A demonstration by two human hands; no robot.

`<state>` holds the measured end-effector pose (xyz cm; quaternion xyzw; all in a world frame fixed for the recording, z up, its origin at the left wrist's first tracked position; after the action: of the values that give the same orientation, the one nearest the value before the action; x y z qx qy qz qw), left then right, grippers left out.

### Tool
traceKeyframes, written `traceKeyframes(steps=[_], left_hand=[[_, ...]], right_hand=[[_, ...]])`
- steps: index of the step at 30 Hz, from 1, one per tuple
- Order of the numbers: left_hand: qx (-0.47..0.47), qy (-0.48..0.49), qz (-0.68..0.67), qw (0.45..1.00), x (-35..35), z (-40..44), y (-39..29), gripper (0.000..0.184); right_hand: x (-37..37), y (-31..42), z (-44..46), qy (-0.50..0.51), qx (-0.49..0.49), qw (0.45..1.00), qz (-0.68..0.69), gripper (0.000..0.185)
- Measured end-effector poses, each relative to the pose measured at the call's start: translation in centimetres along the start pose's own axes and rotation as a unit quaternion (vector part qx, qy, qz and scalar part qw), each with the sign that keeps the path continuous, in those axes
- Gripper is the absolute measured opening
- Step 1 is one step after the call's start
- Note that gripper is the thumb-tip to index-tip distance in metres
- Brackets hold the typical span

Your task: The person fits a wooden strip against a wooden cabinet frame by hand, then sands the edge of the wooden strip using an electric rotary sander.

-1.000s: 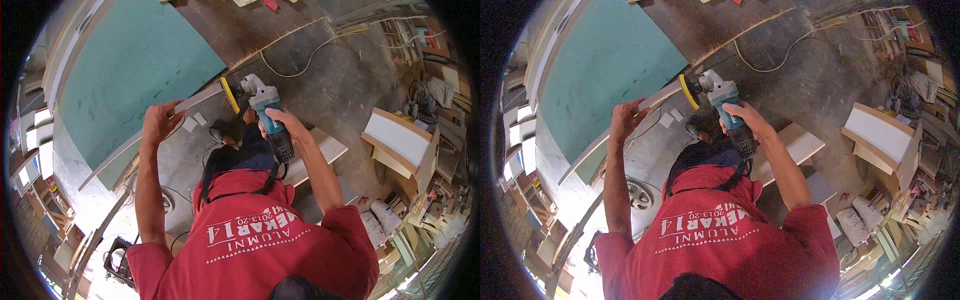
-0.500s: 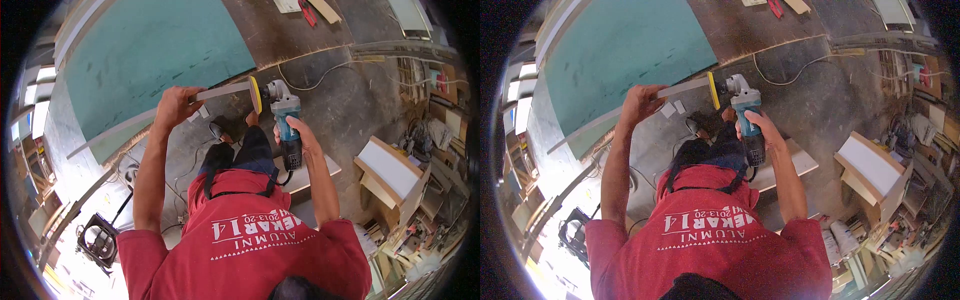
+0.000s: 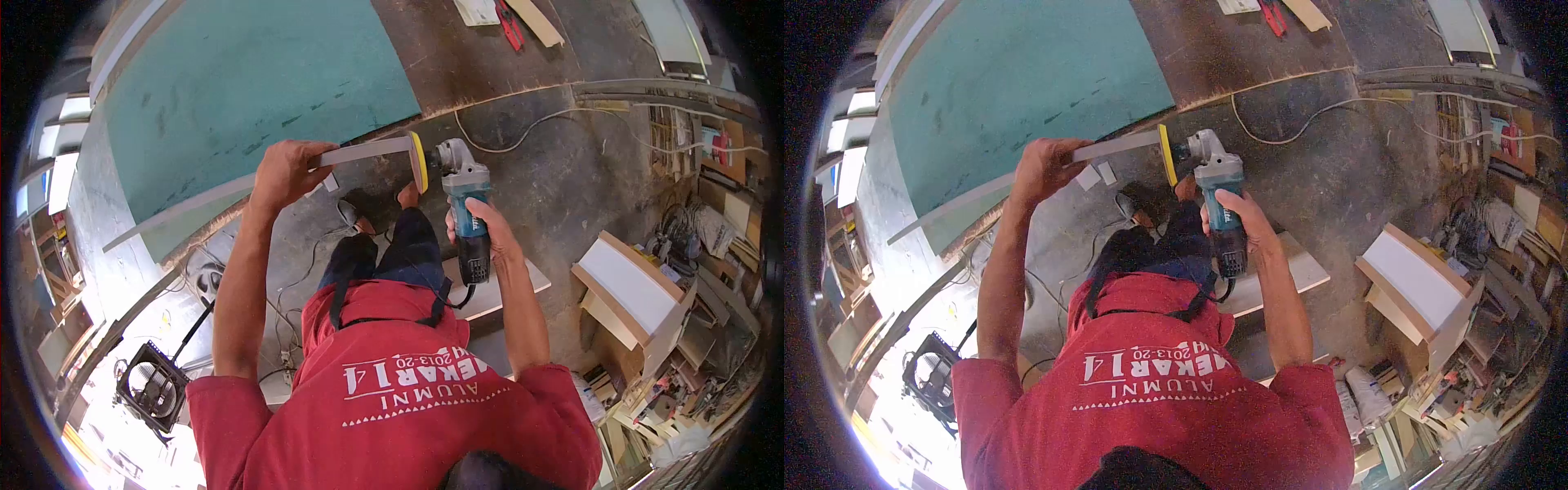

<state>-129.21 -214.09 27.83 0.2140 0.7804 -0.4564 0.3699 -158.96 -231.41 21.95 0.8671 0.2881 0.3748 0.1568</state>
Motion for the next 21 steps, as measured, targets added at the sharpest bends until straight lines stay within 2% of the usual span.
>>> traceKeyframes(steps=[2, 6, 8, 14, 18, 21], left_hand=[[-0.020, 0.003, 0.004, 1.000, -0.4, -0.1, -0.5, 0.035], [0.021, -0.026, -0.006, 0.999, -0.4, 0.0, -0.8, 0.035], [-0.016, -0.008, -0.007, 1.000, -0.6, -0.1, -0.8, 0.034], [-0.005, -0.027, -0.014, 1.000, -0.5, -0.5, -0.8, 0.034], [-0.030, -0.002, 0.004, 1.000, -0.3, -0.4, -0.4, 0.036], [-0.009, 0.006, 0.000, 1.000, -0.4, -0.5, -0.7, 0.035]], right_hand=[[-1.0, -0.9, 0.7, 0.001, 0.005, 1.000, 0.011, 0.051], [-1.5, -1.6, 0.8, -0.005, 0.005, 0.999, 0.034, 0.047], [-1.3, -1.1, 0.2, -0.009, -0.005, 0.999, 0.034, 0.048], [-1.1, -0.1, -0.1, -0.003, -0.025, 1.000, 0.018, 0.048], [-1.3, -0.7, -0.2, -0.009, -0.030, 1.000, 0.003, 0.051], [-0.7, -0.3, -0.2, 0.019, -0.031, 0.999, 0.008, 0.052]])
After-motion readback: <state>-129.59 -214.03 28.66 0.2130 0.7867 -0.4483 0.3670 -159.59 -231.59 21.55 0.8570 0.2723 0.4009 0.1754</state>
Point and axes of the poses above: each hand's wrist, its own z-axis towards the middle knuckle, its own x-axis out of the palm, y = z × x, the point moved 7 cm from there along z, towards the middle knuckle, and after that the axes turned 4 degrees about y, right-handed, at the moved point
